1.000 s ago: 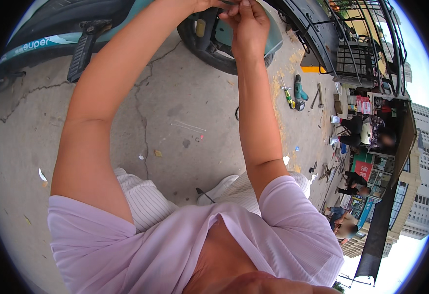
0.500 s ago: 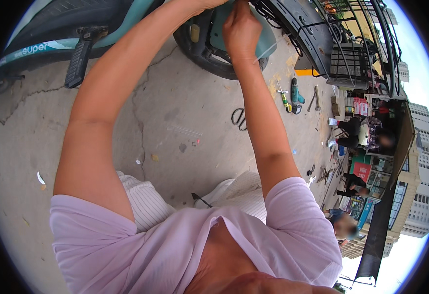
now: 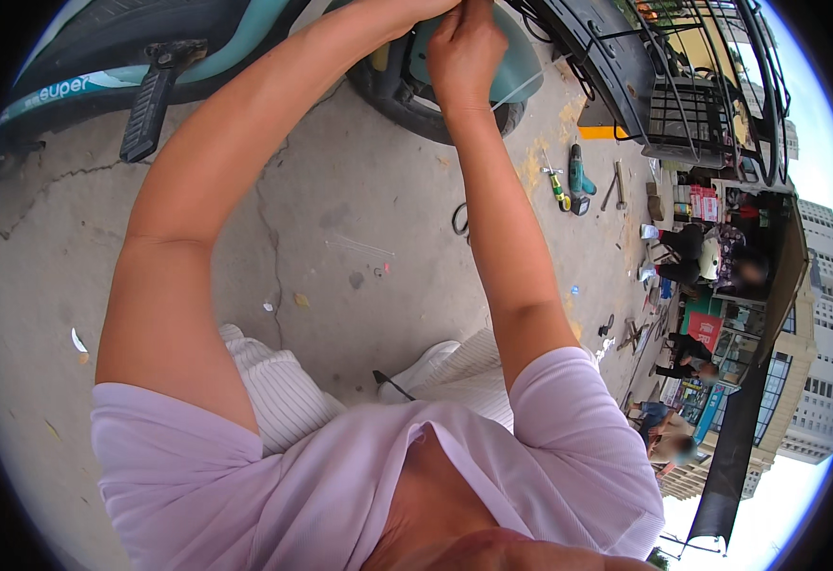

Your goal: The person sits on the ground and uses a zip tie to secure a cable on the front wheel area of a teal scooter. They then stand, pick up a pair of scissors and a drill, and later use a tire pump to inflate a bicycle tire.

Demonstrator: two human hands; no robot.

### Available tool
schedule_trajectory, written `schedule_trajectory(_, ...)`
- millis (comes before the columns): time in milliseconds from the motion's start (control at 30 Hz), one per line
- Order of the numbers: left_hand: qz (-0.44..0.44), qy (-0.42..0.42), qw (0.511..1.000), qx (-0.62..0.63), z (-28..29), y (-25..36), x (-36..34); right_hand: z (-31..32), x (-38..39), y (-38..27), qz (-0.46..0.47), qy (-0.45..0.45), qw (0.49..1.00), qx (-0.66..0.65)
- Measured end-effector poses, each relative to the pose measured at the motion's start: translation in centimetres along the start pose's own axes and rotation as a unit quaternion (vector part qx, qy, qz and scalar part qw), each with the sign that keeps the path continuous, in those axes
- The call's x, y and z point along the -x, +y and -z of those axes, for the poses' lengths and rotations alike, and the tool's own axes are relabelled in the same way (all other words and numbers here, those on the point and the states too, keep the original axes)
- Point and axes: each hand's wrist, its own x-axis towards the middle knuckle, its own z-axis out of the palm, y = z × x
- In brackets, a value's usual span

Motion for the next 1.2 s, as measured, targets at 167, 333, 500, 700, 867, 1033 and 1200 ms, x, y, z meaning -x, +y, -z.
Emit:
schedule_trajectory(167,-0.010,-0.012,1.000,0.023,-0.4,-0.3,-0.3,-0.1,-0.4,1.1,-0.023,-0.042,0.998,0.038)
schedule_trajectory(333,0.008,-0.026,0.999,0.029,1.6,-0.5,-1.0,-1.0,-0.5,1.0,0.096,-0.003,0.995,-0.029)
schedule_trajectory(500,0.050,-0.090,0.993,0.055,0.6,-1.8,0.2,1.3,7.3,1.0,-0.126,-0.163,0.967,-0.152)
schedule_trajectory(700,0.262,-0.169,0.950,-0.002,3.8,-5.0,4.6,-1.5,31.0,7.8,-0.142,-0.522,0.841,0.003)
schedule_trajectory(867,0.338,-0.180,0.923,-0.034,5.2,-9.1,5.7,-1.4,35.8,7.5,-0.172,-0.517,0.838,0.036)
schedule_trajectory(1033,0.355,-0.176,0.918,-0.013,4.9,-11.3,6.3,-2.0,35.4,6.8,-0.096,-0.549,0.824,0.105)
schedule_trajectory(1200,0.361,-0.280,0.885,-0.093,3.4,-13.5,10.7,-0.8,27.8,8.9,-0.552,-0.305,0.660,-0.408)
